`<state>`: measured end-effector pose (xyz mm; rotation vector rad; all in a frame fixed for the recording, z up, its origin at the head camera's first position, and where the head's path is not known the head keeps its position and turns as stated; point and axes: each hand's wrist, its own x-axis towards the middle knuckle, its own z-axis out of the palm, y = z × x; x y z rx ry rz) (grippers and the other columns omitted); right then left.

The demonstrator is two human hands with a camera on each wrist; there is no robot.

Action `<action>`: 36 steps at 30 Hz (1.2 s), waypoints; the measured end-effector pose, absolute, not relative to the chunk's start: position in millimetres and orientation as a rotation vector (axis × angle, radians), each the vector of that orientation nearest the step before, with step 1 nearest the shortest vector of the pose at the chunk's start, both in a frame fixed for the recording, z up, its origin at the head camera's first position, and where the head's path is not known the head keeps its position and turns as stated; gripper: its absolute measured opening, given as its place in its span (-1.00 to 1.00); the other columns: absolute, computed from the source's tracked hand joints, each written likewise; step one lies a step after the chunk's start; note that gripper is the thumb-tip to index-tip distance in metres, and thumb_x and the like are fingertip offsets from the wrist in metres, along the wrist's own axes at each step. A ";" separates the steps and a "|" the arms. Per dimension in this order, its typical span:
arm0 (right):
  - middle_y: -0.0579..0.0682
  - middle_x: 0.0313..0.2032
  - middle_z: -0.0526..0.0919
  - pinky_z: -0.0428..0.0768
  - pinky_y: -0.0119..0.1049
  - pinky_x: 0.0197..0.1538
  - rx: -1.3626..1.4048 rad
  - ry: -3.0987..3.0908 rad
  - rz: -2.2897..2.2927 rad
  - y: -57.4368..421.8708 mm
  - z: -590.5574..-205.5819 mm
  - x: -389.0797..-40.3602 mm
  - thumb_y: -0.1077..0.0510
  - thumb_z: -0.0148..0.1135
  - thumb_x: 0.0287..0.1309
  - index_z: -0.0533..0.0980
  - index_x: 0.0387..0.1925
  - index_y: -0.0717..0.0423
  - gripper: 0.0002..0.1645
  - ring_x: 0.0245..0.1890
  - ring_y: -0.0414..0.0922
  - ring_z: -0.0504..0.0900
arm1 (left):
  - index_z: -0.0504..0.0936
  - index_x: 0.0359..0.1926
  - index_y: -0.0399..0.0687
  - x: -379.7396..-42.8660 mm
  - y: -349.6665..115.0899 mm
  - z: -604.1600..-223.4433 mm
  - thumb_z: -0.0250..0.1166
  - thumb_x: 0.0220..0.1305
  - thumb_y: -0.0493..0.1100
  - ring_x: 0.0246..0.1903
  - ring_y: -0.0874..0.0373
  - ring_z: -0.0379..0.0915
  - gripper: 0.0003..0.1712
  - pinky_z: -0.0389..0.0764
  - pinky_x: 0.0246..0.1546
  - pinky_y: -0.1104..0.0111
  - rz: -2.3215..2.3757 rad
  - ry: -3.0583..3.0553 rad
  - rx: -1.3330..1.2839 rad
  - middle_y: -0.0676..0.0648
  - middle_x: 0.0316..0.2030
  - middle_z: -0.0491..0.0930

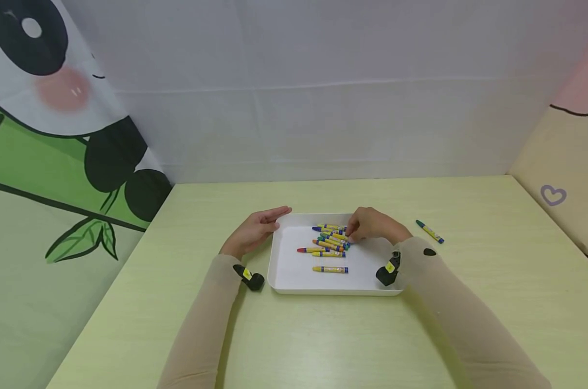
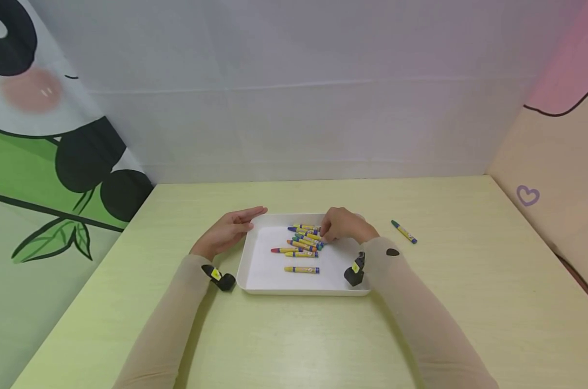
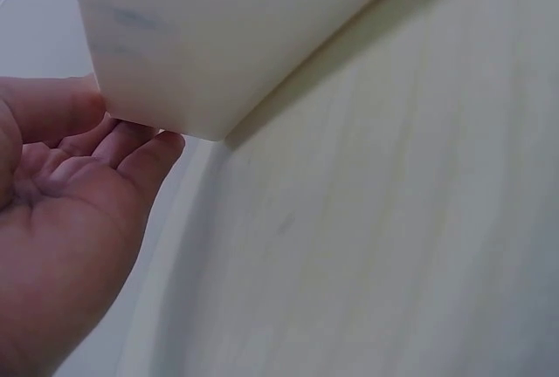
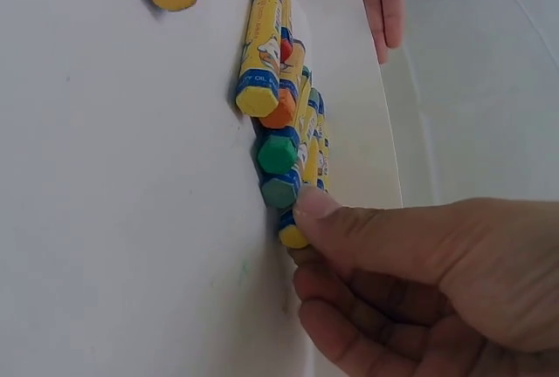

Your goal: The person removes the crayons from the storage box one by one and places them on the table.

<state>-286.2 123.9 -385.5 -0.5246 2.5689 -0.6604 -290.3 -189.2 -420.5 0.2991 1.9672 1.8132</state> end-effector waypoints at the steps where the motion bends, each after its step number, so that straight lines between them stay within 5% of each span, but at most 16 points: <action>1: -0.01 -0.33 0.67 0.47 -0.40 -0.30 -0.535 2.574 -0.653 123.9 -385.4 -286.1 0.19 0.34 0.13 0.69 -0.30 0.14 -0.89 -0.39 -0.16 0.48 | 0.21 0.44 -0.09 -290.4 -189.3 -420.6 -0.09 0.42 -0.45 0.46 0.07 -0.01 -0.40 0.15 0.41 0.16 1.812 1.967 0.300 -0.02 0.45 0.16; 36: 0.03 -0.20 0.75 0.62 -0.18 -0.09 -0.561 2.647 -0.799 154.3 -356.0 -268.2 0.14 0.29 0.15 0.71 -0.18 0.13 -0.77 -0.19 -0.12 0.66 | 0.21 0.44 -0.07 -291.7 -191.1 -422.9 -0.11 0.42 -0.45 0.46 0.05 -0.01 -0.39 0.16 0.40 0.14 1.820 1.943 0.307 -0.01 0.46 0.15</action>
